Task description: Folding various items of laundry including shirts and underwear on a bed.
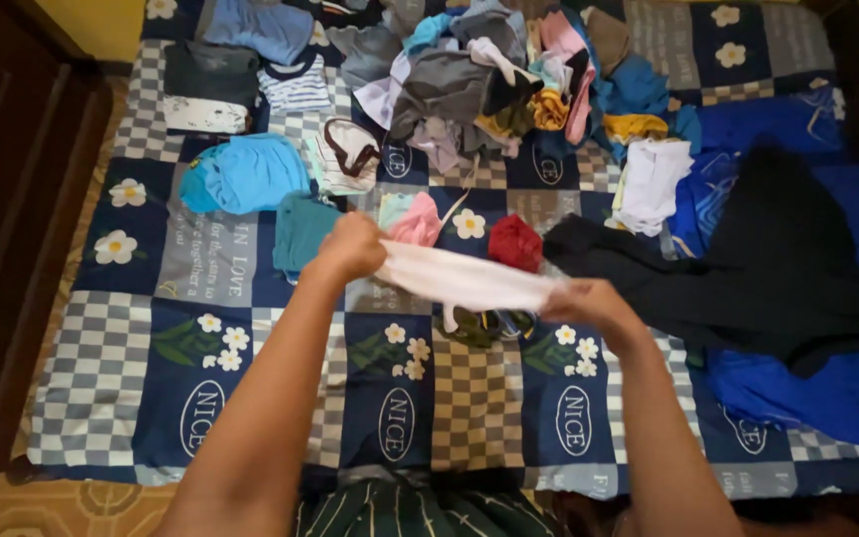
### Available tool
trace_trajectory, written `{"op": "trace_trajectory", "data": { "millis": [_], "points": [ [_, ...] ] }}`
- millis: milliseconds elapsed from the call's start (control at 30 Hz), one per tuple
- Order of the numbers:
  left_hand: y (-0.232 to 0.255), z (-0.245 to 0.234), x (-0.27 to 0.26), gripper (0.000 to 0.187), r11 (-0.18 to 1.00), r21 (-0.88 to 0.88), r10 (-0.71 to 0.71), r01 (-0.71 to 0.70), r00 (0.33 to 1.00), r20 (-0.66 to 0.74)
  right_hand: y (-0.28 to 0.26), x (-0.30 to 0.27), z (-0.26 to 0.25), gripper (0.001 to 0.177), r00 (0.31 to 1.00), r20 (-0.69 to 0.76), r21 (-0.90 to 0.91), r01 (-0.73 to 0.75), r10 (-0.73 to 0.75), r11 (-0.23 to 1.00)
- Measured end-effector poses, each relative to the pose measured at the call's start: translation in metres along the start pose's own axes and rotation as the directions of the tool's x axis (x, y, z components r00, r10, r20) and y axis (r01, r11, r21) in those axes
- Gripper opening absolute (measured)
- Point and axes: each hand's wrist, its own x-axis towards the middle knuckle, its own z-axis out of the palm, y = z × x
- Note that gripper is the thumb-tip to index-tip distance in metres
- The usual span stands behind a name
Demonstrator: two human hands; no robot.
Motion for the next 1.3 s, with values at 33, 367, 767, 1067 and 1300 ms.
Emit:
{"op": "trace_trajectory", "data": {
  "millis": [33,367,767,1067,1300],
  "points": [
    [-0.017,0.011,0.008,0.040,1.000,0.001,0.000,0.000,1.000,-0.004,-0.014,-0.010,0.004,0.032,1.000,0.001,0.000,0.004,-0.004,1.000],
    [0.001,-0.036,-0.063,0.045,-0.201,-0.845,0.487,0.496,0.799,0.353,-0.028,0.005,0.024,0.032,0.834,0.375,0.575,0.134,-0.405,0.807],
    [0.035,0.095,-0.063,0.035,0.081,-0.523,0.157,0.848,0.507,0.847,0.059,0.015,0.114,0.048,0.900,0.289,0.349,-0.415,0.325,0.840],
    [0.051,0.070,-0.034,0.031,-0.055,-0.520,0.122,0.852,0.523,0.844,0.048,0.034,0.105,0.054,0.984,0.174,0.787,-0.163,0.040,0.595],
    [0.047,0.067,-0.006,0.046,0.431,-0.665,-0.342,0.610,0.792,0.506,0.039,0.035,0.055,0.033,0.989,-0.027,0.772,0.113,-0.145,0.626]
  ]
}}
